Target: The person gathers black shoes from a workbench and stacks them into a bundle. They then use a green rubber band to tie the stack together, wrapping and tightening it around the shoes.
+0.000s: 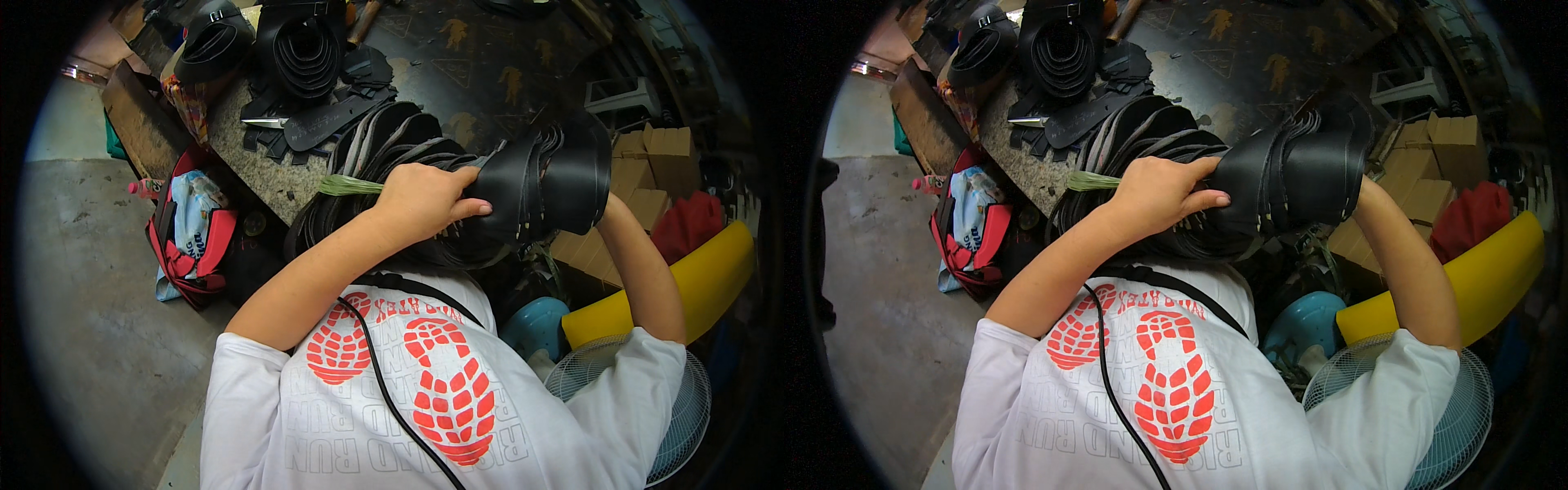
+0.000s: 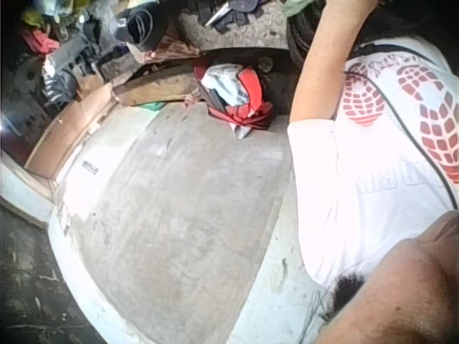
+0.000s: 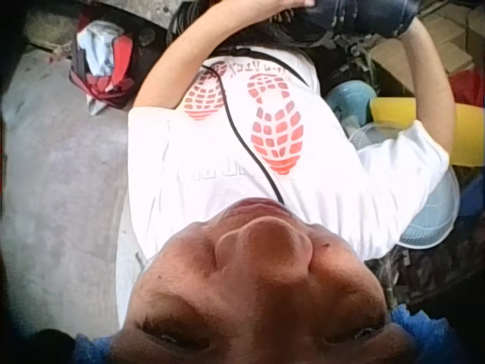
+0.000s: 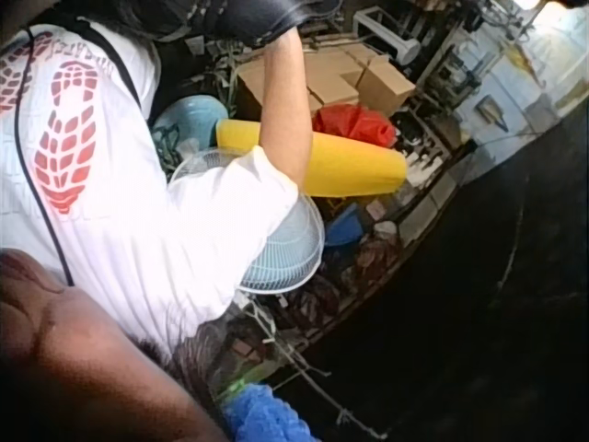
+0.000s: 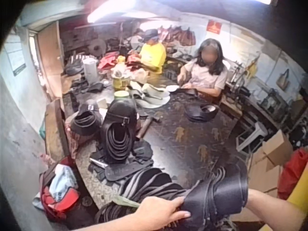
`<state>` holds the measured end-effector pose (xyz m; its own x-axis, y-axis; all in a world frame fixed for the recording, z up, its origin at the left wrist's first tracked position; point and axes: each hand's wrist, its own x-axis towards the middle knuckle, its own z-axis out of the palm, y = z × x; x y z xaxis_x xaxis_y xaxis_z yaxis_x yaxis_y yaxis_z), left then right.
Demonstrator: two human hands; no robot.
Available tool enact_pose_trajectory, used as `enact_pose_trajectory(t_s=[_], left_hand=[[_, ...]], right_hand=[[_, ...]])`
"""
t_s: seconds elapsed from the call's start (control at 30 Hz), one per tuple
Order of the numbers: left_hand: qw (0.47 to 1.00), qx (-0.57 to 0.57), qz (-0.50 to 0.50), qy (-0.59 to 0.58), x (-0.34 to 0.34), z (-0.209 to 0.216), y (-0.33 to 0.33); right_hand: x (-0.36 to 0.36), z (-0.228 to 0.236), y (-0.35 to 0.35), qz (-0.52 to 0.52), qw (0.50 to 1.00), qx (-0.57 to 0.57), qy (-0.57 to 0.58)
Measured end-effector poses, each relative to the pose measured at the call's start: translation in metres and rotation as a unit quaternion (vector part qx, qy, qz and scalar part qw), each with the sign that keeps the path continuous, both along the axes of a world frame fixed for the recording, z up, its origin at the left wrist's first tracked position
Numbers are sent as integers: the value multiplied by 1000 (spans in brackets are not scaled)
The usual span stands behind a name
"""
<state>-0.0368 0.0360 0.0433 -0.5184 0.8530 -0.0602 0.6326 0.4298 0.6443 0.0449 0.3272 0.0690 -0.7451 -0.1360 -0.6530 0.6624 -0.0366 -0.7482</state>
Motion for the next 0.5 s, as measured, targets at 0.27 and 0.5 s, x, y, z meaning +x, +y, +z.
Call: enact_pose_trajectory(t_s=[0.27,0.5], left_hand=[[997,-23,-3,69,13,-5,14],[992,-19,-41,116,14,-7,14]], right_hand=[[4,20,-3,105,989,62,-85],[15,3,4,34,995,-44,-85]])
